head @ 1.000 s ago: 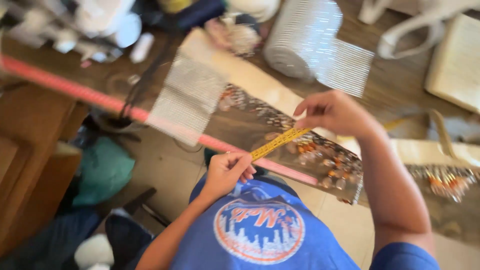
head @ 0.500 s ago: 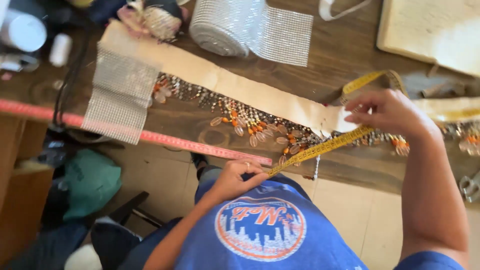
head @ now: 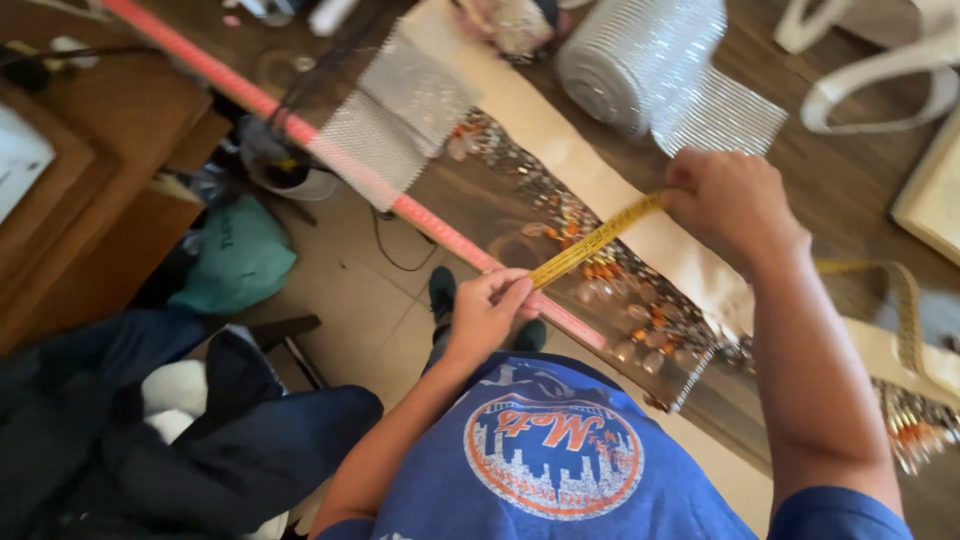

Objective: The person measures a piece of silver rhinestone mesh fabric using a yellow measuring tape and marks the measurements in a notebook. They then use scissors to cut the mesh fabric to the desired size and place it on a beige fabric strip decorated with beads.

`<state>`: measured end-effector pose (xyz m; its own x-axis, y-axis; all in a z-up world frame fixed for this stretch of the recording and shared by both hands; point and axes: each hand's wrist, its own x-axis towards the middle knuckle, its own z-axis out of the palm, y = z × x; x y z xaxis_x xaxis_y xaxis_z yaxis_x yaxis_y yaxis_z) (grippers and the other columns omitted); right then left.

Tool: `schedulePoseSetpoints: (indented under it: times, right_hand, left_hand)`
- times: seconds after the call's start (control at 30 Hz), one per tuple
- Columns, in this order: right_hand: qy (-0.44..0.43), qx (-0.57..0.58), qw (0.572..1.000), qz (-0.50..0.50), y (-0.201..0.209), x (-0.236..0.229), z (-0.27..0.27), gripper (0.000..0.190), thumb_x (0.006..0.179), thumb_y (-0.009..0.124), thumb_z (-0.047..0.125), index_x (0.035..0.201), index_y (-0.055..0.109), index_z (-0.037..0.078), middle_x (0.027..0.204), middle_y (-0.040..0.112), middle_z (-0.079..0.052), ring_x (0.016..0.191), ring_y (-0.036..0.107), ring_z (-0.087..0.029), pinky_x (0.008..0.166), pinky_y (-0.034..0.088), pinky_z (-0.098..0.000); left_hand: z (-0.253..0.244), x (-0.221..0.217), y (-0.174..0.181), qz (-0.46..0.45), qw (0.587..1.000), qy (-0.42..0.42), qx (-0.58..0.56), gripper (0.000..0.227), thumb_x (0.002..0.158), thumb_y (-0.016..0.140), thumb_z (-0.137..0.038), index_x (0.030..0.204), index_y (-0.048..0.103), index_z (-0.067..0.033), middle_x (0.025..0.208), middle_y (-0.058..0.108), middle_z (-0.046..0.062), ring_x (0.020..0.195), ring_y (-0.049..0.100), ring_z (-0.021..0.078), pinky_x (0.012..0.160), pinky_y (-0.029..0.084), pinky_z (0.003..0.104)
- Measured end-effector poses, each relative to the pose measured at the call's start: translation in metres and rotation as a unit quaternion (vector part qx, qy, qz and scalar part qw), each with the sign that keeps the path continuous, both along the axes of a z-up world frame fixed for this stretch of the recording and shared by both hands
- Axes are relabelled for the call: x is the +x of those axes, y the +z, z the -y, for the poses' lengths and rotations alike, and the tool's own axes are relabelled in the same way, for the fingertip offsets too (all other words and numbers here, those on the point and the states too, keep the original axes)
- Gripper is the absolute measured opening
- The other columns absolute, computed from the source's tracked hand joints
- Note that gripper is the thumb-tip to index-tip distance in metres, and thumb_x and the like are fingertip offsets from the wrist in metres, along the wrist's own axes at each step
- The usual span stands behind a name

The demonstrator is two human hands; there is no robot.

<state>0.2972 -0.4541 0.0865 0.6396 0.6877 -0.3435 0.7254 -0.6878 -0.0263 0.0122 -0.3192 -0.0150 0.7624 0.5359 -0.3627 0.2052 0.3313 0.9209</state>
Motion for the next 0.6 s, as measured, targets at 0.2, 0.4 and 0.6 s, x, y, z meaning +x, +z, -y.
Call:
schedulePoseSetpoints:
  times: [0.2,0.4,0.6]
  right_hand:
    - [0.266,0.266,0.897,-0.231,-0.001,-0.063,-0.080,0.041,0.076,0.084,0.042,0.108,0.077,0.016,0.102,0.080,-0.011,0.099,0.073,-0.038,0.093,0.051,-0.0509]
    - [0.086,0.141,0.886,-0.434,0.006,-0.047,-0.140,0.015,0.086,0.080,0.020,0.098,0.082,0.011,0.075,0.079,-0.004,0.069,0.067,-0.014,0.066,0.057,-0.0347]
    - [0.124,0.181,0.918,-0.331,0.000,-0.041,-0.228,0.015,0.082,0.085,0.030,0.091,0.083,0.019,0.067,0.072,-0.004,0.071,0.067,-0.017,0.068,0.052,-0.0358]
  left_hand:
    - [-0.028,0.007,-0.009,0.064,0.993,0.056,0.078,0.016,0.094,0.074,-0.008,0.109,0.080,-0.0068,0.081,0.076,0.013,0.071,0.074,0.0155,0.062,0.061,0.026]
    - [-0.087,-0.005,0.007,0.119,0.981,0.144,0.051,0.018,0.093,0.076,-0.004,0.111,0.072,-0.0019,0.079,0.074,0.015,0.065,0.073,0.0165,0.059,0.064,0.026]
    - [-0.158,-0.017,-0.006,0.126,0.956,0.261,0.045,0.019,0.091,0.076,0.000,0.104,0.062,-0.0017,0.080,0.074,0.018,0.064,0.075,0.0204,0.057,0.067,0.028]
